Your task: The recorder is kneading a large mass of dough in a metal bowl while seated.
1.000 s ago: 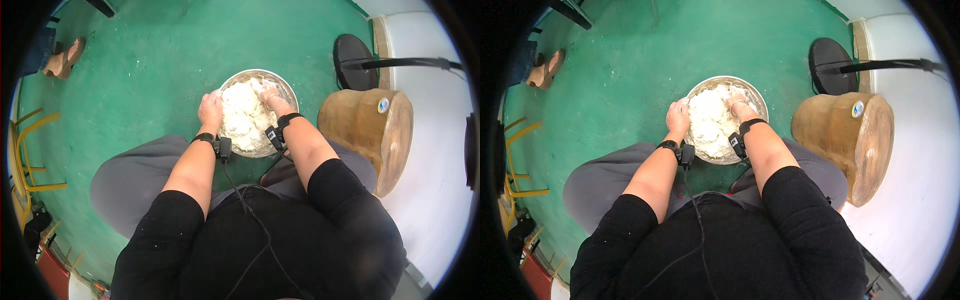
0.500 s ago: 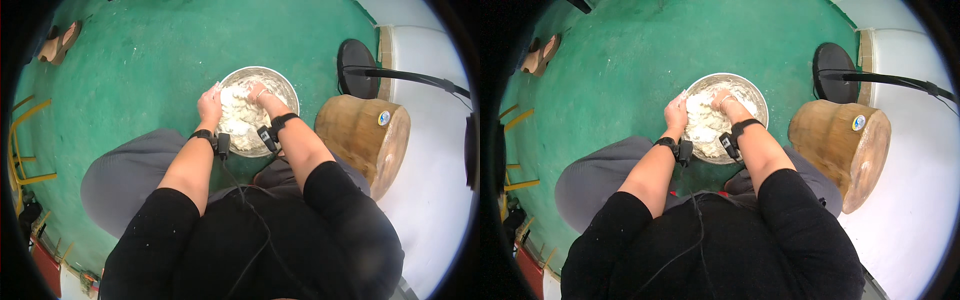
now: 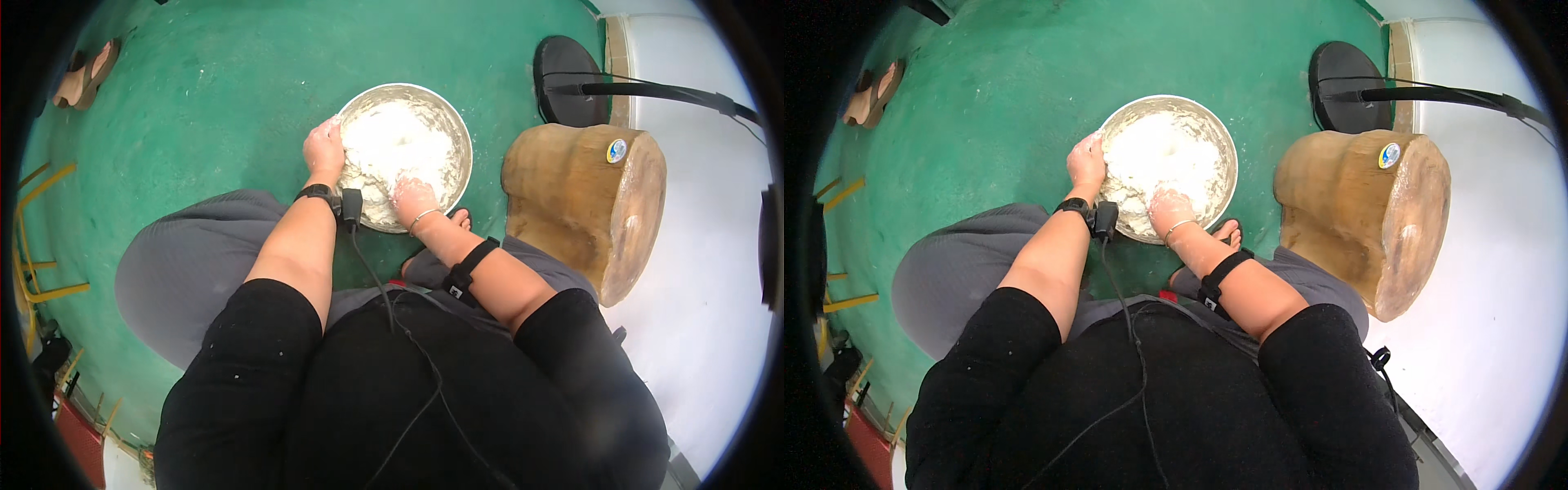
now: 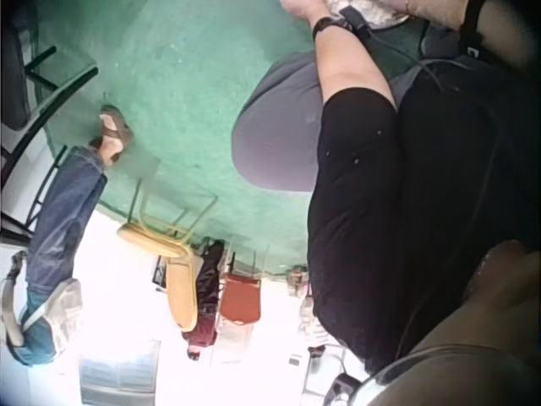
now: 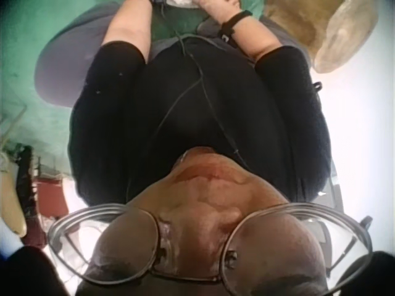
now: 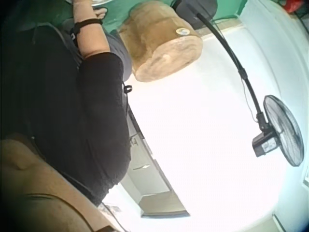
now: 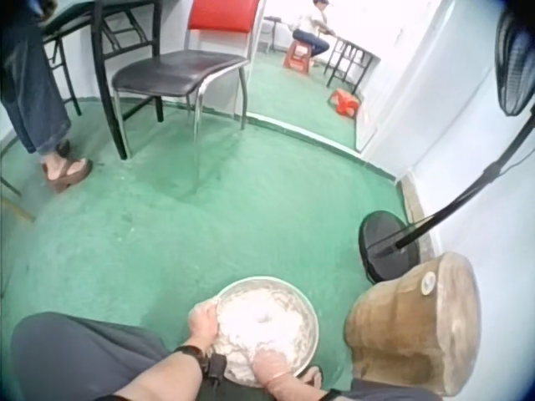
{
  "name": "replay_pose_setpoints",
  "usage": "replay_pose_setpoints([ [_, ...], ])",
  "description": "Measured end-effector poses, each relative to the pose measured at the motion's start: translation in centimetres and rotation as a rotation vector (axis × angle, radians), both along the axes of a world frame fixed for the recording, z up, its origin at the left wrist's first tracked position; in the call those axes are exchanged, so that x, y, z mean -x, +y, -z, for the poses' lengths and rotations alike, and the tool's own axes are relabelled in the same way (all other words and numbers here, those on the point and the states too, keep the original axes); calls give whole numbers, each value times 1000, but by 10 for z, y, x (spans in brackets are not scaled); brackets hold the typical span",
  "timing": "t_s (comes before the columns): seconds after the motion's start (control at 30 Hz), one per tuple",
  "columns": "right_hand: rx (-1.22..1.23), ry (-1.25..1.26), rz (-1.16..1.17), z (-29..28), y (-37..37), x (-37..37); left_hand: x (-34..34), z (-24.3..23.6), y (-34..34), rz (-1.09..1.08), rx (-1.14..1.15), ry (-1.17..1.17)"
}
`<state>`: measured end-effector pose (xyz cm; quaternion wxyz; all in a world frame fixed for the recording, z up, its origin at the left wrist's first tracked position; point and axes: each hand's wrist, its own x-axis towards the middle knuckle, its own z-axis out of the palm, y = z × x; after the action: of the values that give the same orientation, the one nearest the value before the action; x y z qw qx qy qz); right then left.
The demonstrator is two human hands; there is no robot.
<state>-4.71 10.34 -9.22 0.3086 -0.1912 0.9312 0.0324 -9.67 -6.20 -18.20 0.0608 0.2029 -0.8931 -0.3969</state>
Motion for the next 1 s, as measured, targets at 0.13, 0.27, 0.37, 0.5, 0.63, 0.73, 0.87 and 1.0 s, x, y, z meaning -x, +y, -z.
replay_pose_setpoints([
  [0.13,-91,-141,26,29,3,6,2,0,3,13,-25,-20],
  [0.27,13,-185,105,51,-2,19,-2,4,-2,20,-27,-72],
  [0.37,-13,-200,67,63,-13,31,-2,6,-4,48,-9,-89],
  [0.5,-88,-179,111,85,-18,51,0,1,-3,59,-27,-124],
  [0.63,-111,-149,143,87,-23,73,1,1,-3,59,-24,-109],
  [0.73,-164,-116,97,76,-23,75,5,2,-3,58,-64,-78],
  [0.87,-139,-137,-200,50,-14,78,6,-4,-1,47,-142,-172],
  [1.0,24,-247,-94,3,-38,94,-20,6,-24,-104,-205,-55],
])
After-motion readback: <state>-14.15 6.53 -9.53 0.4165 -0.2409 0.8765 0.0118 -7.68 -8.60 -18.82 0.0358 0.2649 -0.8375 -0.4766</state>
